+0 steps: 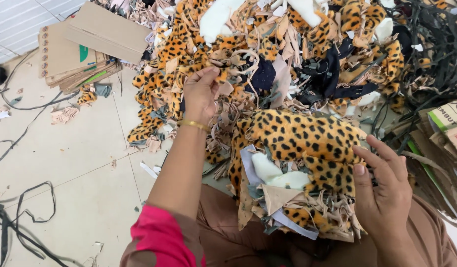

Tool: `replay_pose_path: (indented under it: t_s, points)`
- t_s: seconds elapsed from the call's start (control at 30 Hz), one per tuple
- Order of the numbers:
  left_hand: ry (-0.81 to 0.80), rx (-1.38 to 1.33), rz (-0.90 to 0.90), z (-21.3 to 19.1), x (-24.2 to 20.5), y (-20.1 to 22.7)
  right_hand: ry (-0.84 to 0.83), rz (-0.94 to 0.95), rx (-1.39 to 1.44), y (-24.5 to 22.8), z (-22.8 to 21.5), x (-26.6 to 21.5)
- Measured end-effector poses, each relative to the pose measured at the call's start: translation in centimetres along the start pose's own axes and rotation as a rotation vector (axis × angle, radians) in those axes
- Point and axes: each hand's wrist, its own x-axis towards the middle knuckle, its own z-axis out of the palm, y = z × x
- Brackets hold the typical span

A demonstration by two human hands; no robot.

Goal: Stuffing a leopard-print fabric shell with fabric scraps and white stuffing while sitting on the floor

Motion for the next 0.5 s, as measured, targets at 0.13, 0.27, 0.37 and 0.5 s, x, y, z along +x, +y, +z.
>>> replay_pose_path:
  t_s: [0.13,0.27,0.37,0.5]
  points:
    - [-0.192,-0.008,0.058,-1.4,-3.9,2.3,0.025,-0.073,0.043,-1.9,-0.4,0.4]
    - [-0.608,-0.120,0.078,-0.8,-10.1,6.3,-0.054,0.078,0.365,-3.3,-0.7,0.5]
    - [-1.028,-0.188,0.034,1.3,-15.8,8.6,-0.151,0.323,0.857,-3.7,-0.2,0.3]
    - [-1.399,-0.188,-0.050,3.5,-21.9,8.0,-0.387,0.657,1.433,-2.9,1.2,-0.2]
